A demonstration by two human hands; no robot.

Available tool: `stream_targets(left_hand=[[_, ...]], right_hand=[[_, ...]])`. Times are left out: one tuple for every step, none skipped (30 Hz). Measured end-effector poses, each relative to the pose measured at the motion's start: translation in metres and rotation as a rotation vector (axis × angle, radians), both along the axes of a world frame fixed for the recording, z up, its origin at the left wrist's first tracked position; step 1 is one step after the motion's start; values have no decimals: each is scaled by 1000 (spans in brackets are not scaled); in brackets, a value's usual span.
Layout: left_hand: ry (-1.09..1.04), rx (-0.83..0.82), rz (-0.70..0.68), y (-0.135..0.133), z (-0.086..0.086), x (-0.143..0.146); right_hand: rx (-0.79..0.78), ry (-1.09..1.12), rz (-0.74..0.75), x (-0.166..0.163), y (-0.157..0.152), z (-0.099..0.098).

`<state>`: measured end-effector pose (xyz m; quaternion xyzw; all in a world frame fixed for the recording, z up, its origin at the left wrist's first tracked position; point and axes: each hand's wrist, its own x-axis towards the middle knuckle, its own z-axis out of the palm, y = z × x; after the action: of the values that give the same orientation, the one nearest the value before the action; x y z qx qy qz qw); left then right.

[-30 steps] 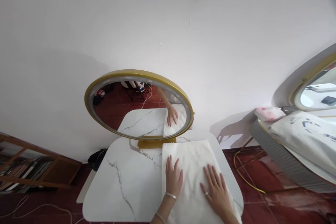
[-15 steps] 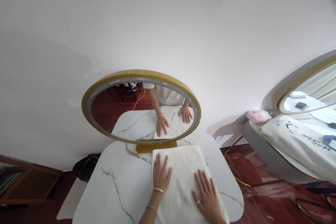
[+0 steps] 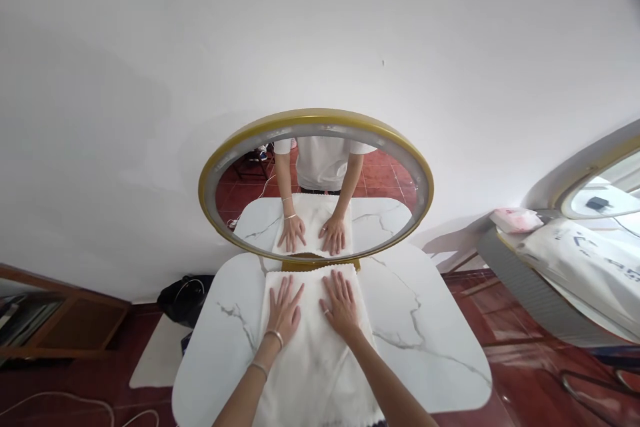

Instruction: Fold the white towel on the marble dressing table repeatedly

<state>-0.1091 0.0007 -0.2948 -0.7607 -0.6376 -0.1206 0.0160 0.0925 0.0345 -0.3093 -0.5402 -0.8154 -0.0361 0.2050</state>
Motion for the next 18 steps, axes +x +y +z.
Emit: stream_targets(left_hand=[[-7,-27,-38,5,4,8],[-21,-48,-67,10,8,17],[-39,-65,-87,16,11,27],[-58,-77,-97,23,13,38],[-76,-86,-97,29,14,49],[-91,-91,-94,33,15,60],[-104,-95,-85,36,14,70],[-113,-98,-68,35,12,79],[-121,-101,-37,30,9,86],[-126,-102,6,22,5,91],[-129,-103,52,9,0,94],[-130,-99,97,-8,-7,95],[-128,-92,132,-28,-13,93],[-123,-82,146,-50,-19,88],[-112,-70,144,-72,-24,82],[-92,-61,125,-91,-28,74],[-68,-52,109,-108,-29,64],[-43,-39,100,-121,-29,53]], right_hand=[[1,-5,-20,3,0,-1],[1,-10,-42,9,-1,-3],[1,-13,-64,17,-1,-5],[0,-15,-85,25,-1,-7],[-2,-17,-100,34,-1,-8],[-3,-20,-110,42,-1,-9],[-2,-22,-113,49,0,-10],[2,-24,-114,55,0,-10],[9,-25,-113,58,0,-10],[15,-25,-111,60,1,-10],[20,-24,-110,60,0,-10],[20,-21,-109,58,0,-10],[19,-16,-108,55,-1,-10],[15,-12,-110,51,-2,-9],[11,-8,-112,46,-3,-8],[6,-7,-111,40,-4,-8],[2,-8,-106,33,-5,-7],[-3,-12,-96,25,-6,-6]])
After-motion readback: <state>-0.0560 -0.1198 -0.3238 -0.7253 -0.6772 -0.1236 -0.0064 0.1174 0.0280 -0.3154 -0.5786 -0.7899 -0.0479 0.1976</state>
